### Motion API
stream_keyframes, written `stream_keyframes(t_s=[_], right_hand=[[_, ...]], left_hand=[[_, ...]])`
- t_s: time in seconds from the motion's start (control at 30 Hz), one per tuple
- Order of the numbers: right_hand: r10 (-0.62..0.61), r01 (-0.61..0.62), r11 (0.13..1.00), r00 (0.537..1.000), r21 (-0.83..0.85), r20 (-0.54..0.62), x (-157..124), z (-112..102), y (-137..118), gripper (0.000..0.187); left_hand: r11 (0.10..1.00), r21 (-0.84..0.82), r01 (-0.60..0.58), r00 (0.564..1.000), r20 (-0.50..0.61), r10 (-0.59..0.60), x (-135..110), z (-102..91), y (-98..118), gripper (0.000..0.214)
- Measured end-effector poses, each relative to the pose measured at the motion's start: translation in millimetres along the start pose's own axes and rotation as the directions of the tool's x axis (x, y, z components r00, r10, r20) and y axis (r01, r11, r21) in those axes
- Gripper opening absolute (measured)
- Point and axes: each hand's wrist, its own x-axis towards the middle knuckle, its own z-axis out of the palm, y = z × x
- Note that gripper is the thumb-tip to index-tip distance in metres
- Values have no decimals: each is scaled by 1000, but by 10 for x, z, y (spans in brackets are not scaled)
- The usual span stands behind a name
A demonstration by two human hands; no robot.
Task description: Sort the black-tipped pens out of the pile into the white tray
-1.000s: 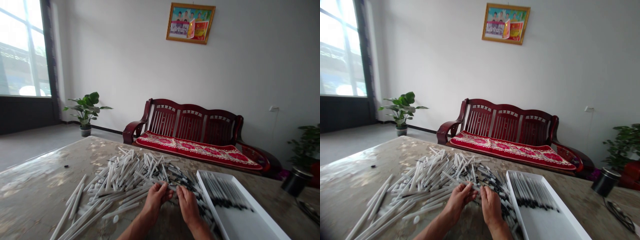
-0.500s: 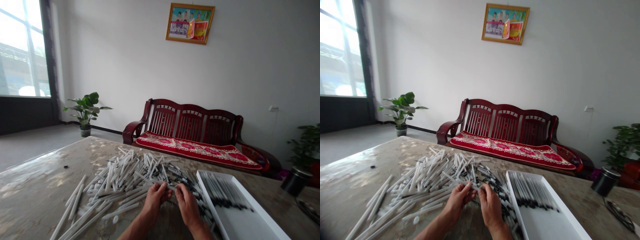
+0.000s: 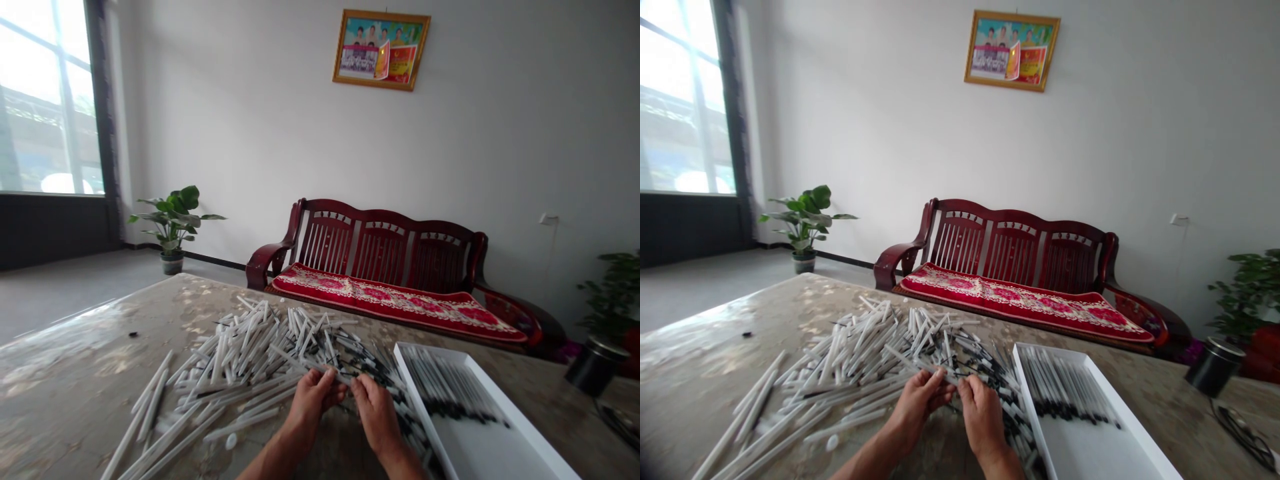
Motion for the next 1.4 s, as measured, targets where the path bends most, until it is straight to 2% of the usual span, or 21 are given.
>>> stream_keyframes(t_s=[0.07,0.23,0.33,0.4,0.47,0.63,0.7,0.83,0.93,1.0,1.07,1.13,1.2,1.27,1.33,1.4], right_hand=[[47,-47,998,999,44,5,4,22,24,51],[31,-32,997,999,70,7,2,39,20,51],[165,-173,965,985,199,59,0,62,-8,56],[268,-299,903,953,308,142,-4,76,-27,59],[309,-358,858,933,369,187,-13,74,-42,60],[154,-163,946,987,280,55,-27,36,-43,53],[194,-207,930,978,302,74,-24,46,-41,55],[340,-390,822,921,416,192,-15,93,-60,62],[371,-436,790,899,430,231,-11,90,-74,63],[329,-382,823,924,421,196,-7,68,-68,60],[234,-262,892,965,369,118,-5,47,-53,56],[176,-187,928,982,322,63,-9,42,-43,54],[210,-231,907,973,353,98,-17,53,-47,54],[262,-319,850,947,419,187,-25,64,-59,54],[280,-366,812,928,455,247,-17,56,-61,53],[271,-345,827,936,443,224,13,14,-37,53]], left_hand=[[1000,-1,-2,1000,5,2,4,-3,-4,44],[1000,-9,-5,1000,15,5,20,-8,-14,46],[1000,6,-9,999,31,9,20,-9,-20,47],[1000,12,-17,999,42,16,21,-10,-25,47],[1000,10,-15,999,32,15,26,-11,-26,48],[1000,5,2,1000,0,-2,34,-7,-4,48],[1000,11,-1,1000,11,1,27,2,5,49],[1000,24,-15,1000,25,15,19,16,-1,51],[999,22,-22,999,28,22,33,3,-12,52],[999,17,-27,999,17,27,43,-14,-11,51],[999,17,-32,999,4,32,45,-29,0,48],[999,27,-36,999,9,35,41,-35,12,46],[998,43,-43,998,40,42,35,-32,16,46],[997,48,-61,996,61,58,36,-27,6,48],[996,40,-81,996,46,79,50,-33,-12,49],[995,25,-100,995,-3,100,77,-56,-24,50]])
